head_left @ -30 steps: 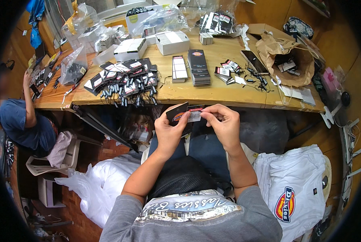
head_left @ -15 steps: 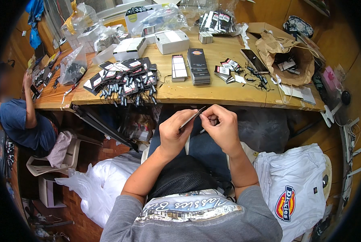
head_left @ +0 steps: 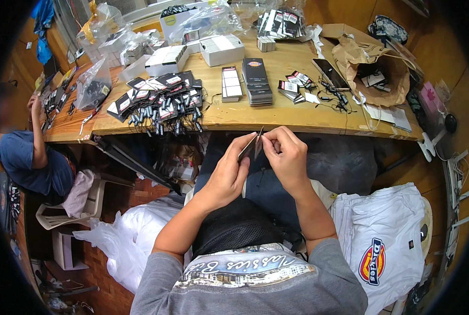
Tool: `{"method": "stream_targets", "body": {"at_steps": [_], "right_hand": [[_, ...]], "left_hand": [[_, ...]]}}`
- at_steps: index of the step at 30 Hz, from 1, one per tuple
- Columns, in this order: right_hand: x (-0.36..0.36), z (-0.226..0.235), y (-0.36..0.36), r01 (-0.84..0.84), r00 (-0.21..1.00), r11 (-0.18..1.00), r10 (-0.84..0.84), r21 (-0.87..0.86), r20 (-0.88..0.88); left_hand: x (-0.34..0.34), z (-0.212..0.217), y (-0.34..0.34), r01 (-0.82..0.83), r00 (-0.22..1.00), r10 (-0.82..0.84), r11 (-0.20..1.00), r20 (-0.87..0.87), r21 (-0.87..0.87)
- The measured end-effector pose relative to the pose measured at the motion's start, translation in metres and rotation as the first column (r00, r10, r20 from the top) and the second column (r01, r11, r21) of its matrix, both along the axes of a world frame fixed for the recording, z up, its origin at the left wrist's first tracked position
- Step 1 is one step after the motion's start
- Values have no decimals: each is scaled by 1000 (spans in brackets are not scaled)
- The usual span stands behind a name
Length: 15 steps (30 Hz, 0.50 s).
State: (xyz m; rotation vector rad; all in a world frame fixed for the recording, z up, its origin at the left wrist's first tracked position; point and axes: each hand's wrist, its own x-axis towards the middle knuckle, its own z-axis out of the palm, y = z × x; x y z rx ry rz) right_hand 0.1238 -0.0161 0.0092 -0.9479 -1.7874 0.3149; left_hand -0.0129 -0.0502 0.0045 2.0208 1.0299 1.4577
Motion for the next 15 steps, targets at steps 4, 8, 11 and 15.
{"method": "stream_targets", "body": {"at_steps": [4,8,11,15], "right_hand": [[4,5,-2,-59,988,998,53,-32,-147],[-1,13,-12,-129,976,992,124,-17,-178],[-4,14,-15,-128,974,992,124,-12,-191],[-4,15,-16,-123,981,992,127,38,-148]], "left_hand": [[-7,-7,3,55,946,23,971,324,-232],[-9,-4,3,-113,949,150,983,277,-147],[-5,-1,1,-154,961,167,985,219,-76],[-4,5,-3,-208,978,207,978,42,34]]}}
